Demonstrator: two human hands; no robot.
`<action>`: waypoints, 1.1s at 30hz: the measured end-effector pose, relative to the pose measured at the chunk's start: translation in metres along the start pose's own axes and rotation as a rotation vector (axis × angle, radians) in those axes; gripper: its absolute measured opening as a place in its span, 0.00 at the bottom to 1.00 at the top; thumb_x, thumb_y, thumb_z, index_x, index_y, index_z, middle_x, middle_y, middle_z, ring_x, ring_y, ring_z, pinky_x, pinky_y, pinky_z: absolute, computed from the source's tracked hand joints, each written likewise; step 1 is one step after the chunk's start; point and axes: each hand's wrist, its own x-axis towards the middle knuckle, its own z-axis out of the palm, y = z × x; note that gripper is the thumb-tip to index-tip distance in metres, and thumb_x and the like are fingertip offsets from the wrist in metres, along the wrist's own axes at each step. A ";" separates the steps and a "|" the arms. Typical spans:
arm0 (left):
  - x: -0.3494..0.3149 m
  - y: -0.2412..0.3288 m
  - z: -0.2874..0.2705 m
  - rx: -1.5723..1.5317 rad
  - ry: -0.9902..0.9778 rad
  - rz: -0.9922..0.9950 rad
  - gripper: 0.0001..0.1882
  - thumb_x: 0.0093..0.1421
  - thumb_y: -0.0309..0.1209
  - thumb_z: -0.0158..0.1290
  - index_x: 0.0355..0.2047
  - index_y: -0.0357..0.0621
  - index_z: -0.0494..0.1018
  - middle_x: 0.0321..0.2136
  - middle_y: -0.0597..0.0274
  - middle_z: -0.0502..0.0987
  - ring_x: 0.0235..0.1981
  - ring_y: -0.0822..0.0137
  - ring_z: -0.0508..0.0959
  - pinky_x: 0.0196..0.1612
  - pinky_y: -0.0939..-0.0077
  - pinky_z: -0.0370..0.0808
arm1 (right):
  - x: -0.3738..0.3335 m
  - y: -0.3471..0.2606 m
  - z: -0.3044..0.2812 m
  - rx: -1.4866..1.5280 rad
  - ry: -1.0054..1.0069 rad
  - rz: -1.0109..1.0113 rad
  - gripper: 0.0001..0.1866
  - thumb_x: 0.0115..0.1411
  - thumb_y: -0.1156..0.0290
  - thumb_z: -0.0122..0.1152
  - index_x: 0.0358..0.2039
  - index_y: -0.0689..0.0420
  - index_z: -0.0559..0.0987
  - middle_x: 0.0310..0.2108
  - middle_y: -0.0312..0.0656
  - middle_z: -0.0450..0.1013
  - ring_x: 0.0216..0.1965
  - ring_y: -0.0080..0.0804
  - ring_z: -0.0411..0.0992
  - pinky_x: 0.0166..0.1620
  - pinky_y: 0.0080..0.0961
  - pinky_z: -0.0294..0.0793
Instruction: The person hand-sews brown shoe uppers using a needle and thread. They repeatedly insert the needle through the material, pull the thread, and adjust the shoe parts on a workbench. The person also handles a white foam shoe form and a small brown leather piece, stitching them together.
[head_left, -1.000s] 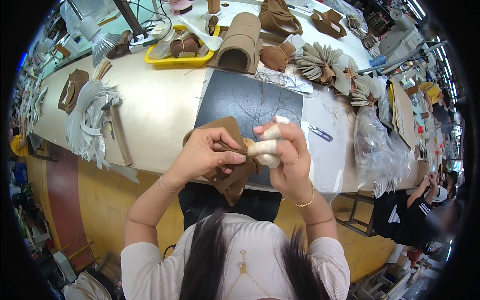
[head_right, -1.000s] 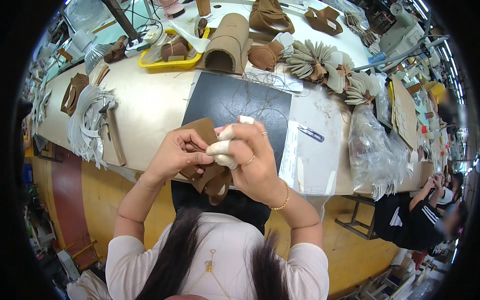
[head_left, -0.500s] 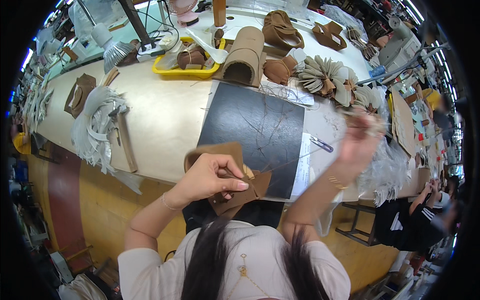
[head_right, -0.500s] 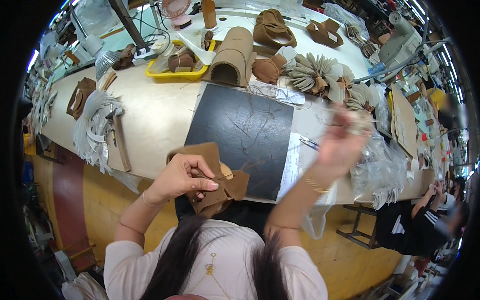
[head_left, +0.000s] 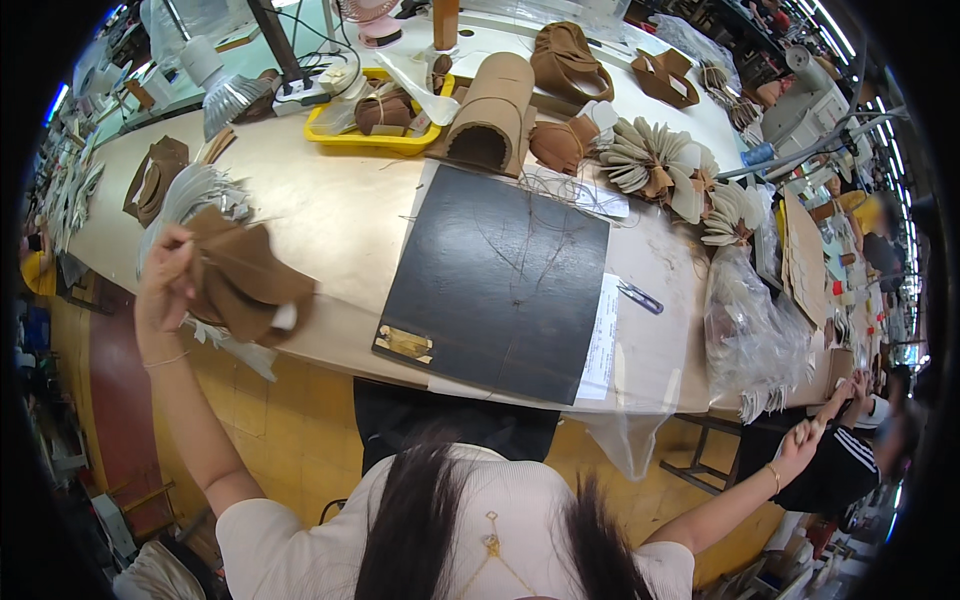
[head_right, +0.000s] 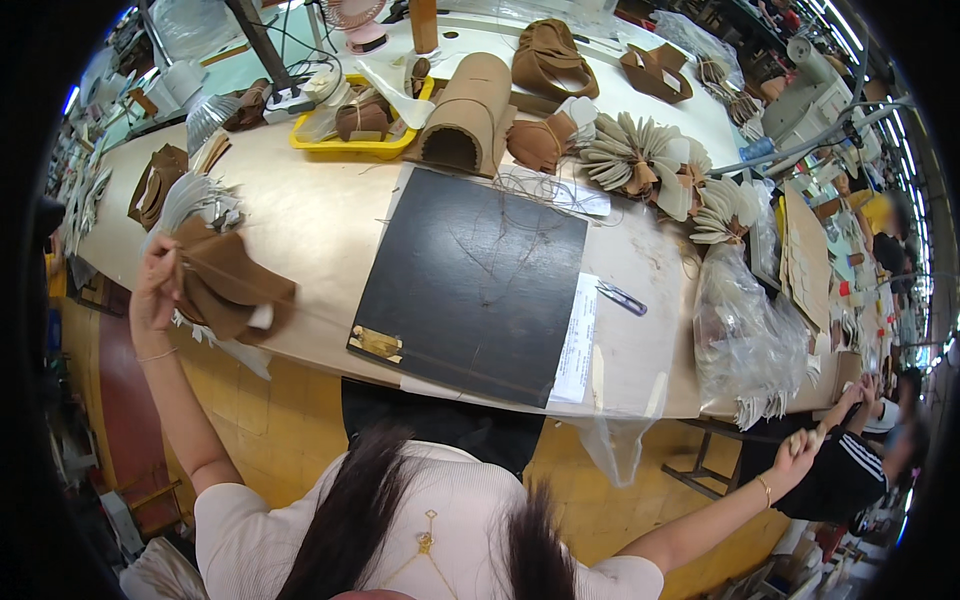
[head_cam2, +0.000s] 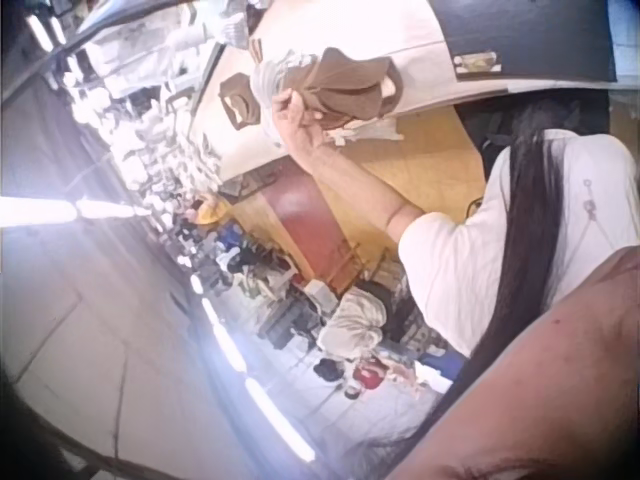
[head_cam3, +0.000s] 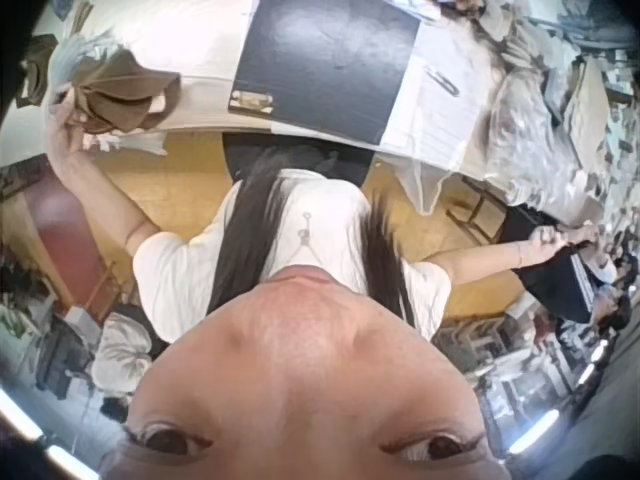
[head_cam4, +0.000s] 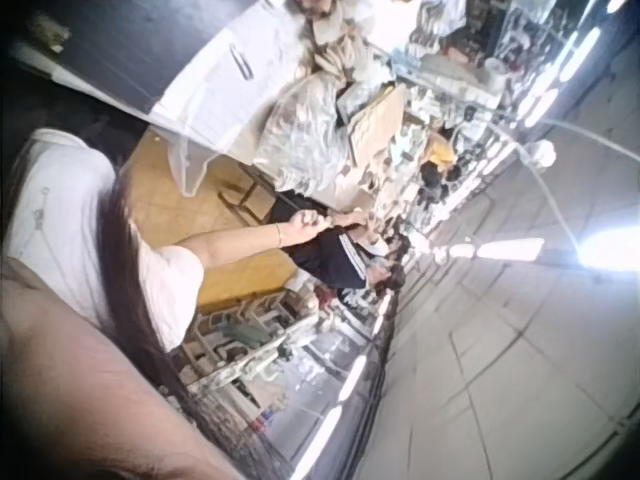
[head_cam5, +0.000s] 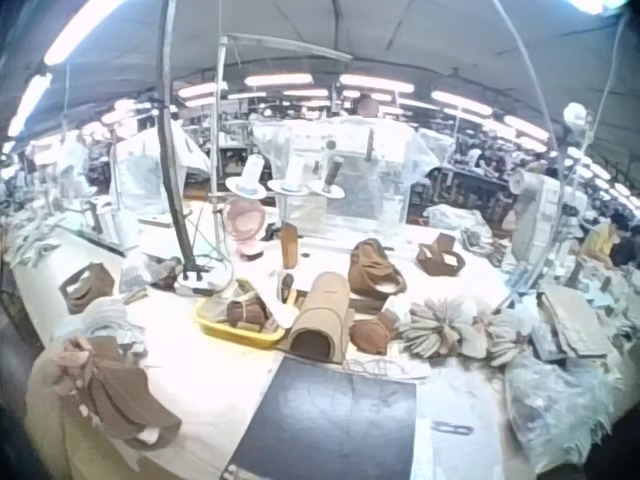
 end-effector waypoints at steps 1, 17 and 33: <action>-0.001 0.000 -0.018 -0.004 0.006 0.030 0.09 0.60 0.29 0.55 0.38 0.45 0.68 0.21 0.73 0.67 0.18 0.82 0.66 0.19 0.91 0.62 | -0.008 -0.017 -0.024 -0.139 0.107 -0.102 0.19 0.64 0.77 0.45 0.56 0.58 0.66 0.20 0.33 0.55 0.16 0.19 0.50 0.15 0.16 0.49; -0.067 -0.038 -0.311 -0.005 0.914 0.033 0.14 0.58 0.33 0.58 0.45 0.50 0.74 0.40 0.73 0.76 0.39 0.78 0.74 0.37 0.85 0.70 | -0.085 -0.135 -0.094 -0.877 0.818 -0.505 0.13 0.56 0.73 0.52 0.42 0.56 0.78 0.21 0.36 0.66 0.20 0.28 0.62 0.23 0.27 0.64; -0.101 0.002 -0.324 0.222 1.028 0.016 0.14 0.60 0.35 0.56 0.45 0.46 0.75 0.42 0.69 0.75 0.41 0.78 0.71 0.39 0.80 0.69 | -0.083 -0.129 -0.091 -1.200 1.200 -0.828 0.15 0.51 0.65 0.59 0.37 0.57 0.82 0.31 0.44 0.78 0.29 0.36 0.75 0.29 0.28 0.75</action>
